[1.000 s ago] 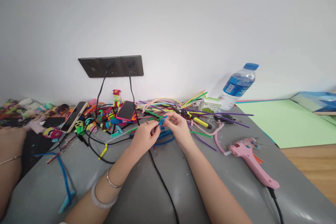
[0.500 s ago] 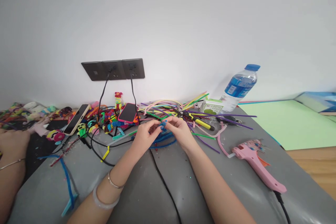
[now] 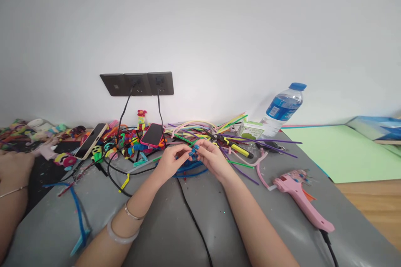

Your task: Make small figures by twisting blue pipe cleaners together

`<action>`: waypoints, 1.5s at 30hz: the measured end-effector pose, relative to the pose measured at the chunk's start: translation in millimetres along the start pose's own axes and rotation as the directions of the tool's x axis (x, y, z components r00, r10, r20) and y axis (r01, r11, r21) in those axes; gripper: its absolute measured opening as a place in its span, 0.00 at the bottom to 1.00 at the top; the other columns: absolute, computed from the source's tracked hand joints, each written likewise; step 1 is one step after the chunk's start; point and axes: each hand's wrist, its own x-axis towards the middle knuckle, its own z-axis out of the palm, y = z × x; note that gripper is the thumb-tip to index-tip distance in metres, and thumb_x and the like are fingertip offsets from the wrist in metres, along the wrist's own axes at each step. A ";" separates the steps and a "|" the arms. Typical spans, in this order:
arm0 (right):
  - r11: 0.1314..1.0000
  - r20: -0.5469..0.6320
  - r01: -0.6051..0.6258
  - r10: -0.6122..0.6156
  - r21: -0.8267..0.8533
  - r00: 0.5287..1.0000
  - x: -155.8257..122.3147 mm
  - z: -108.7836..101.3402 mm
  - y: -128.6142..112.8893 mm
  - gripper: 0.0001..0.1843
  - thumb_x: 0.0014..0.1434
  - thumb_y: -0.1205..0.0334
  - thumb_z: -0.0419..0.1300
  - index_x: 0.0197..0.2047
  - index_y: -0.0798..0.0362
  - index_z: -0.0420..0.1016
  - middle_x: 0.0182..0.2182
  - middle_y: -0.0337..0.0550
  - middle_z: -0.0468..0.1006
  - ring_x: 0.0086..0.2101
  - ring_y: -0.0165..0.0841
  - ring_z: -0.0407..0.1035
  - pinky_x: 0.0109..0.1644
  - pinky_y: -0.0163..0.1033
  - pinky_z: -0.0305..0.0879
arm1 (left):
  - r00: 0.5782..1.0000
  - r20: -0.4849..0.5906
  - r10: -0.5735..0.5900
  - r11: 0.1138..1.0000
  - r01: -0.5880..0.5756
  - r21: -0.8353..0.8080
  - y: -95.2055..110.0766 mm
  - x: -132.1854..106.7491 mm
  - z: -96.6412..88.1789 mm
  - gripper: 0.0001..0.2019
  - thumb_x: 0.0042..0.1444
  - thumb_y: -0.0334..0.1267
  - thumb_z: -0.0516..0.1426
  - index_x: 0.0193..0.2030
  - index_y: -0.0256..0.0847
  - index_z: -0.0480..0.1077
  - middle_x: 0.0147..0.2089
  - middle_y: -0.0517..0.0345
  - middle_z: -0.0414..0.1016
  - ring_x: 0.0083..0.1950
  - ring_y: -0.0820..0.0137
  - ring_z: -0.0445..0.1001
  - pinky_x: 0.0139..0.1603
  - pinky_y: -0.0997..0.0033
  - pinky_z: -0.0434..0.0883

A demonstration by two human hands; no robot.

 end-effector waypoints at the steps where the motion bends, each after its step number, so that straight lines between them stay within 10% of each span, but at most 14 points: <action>1: 0.999 -0.016 0.034 -0.035 -0.040 0.999 0.1 0.7 0.1 0.17 0.50 0.49 0.69 0.36 0.50 0.71 0.24 0.34 0.69 0.24 0.27 0.64 0.29 0.34 0.62 | 1.000 -0.006 0.001 1.000 -0.001 0.000 -0.3 0.3 -0.1 0.08 0.59 0.37 0.55 0.36 0.38 0.74 0.28 0.57 0.78 0.29 0.71 0.74 0.33 0.75 0.67; 4: 0.917 -0.114 0.239 -0.287 -0.320 0.951 -0.4 3.6 0.9 0.12 0.55 0.53 0.65 0.37 0.50 0.70 0.26 0.36 0.70 0.25 0.29 0.64 0.28 0.34 0.61 | 0.996 -0.084 -0.017 1.000 0.017 0.001 -2.9 0.9 0.9 0.06 0.56 0.33 0.55 0.32 0.39 0.72 0.26 0.59 0.76 0.29 0.71 0.73 0.34 0.75 0.68; 7: 0.651 -0.073 0.382 -0.559 -0.656 0.826 -3.8 7.7 -0.6 0.04 0.59 0.63 0.60 0.39 0.50 0.73 0.29 0.39 0.71 0.28 0.31 0.64 0.32 0.36 0.62 | 0.985 -0.170 -0.034 0.999 0.034 0.000 -6.2 1.1 2.6 0.05 0.54 0.31 0.54 0.28 0.39 0.69 0.24 0.60 0.74 0.29 0.72 0.72 0.35 0.75 0.67; 13: 0.371 0.139 0.475 -0.654 -0.798 0.744 -9.4 12.9 -3.5 0.11 0.62 0.70 0.55 0.43 0.50 0.76 0.34 0.43 0.73 0.30 0.32 0.66 0.34 0.37 0.65 | 0.977 -0.213 -0.025 1.000 0.028 0.010 -6.7 0.4 4.7 0.04 0.54 0.32 0.55 0.30 0.40 0.69 0.25 0.61 0.73 0.29 0.72 0.72 0.35 0.74 0.67; 26: 0.496 0.140 0.517 -0.613 -0.698 0.778 -7.4 10.6 -0.4 0.12 0.62 0.66 0.57 0.46 0.50 0.78 0.35 0.45 0.75 0.35 0.35 0.70 0.36 0.41 0.68 | 0.977 -0.205 0.053 0.998 -0.042 0.056 -5.0 -0.7 1.9 0.06 0.58 0.33 0.55 0.33 0.40 0.73 0.28 0.59 0.77 0.31 0.70 0.75 0.37 0.73 0.70; 33: 0.708 0.059 0.504 -0.551 -0.495 0.832 -3.5 6.6 -0.3 0.08 0.60 0.56 0.63 0.38 0.49 0.80 0.34 0.45 0.77 0.38 0.37 0.71 0.41 0.43 0.69 | 0.977 -0.191 0.089 0.986 -0.060 0.153 -6.7 -1.3 0.5 0.08 0.61 0.37 0.55 0.37 0.42 0.75 0.32 0.56 0.80 0.37 0.65 0.76 0.43 0.68 0.70; 45: 0.830 0.039 0.382 -0.402 -0.406 0.915 -6.5 7.8 -3.2 0.14 0.59 0.48 0.62 0.34 0.50 0.77 0.31 0.42 0.73 0.29 0.32 0.66 0.29 0.37 0.63 | 0.973 -0.204 0.106 0.983 -0.072 0.168 1.9 -1.5 -2.4 0.04 0.57 0.37 0.60 0.34 0.42 0.77 0.33 0.56 0.80 0.39 0.65 0.75 0.43 0.68 0.69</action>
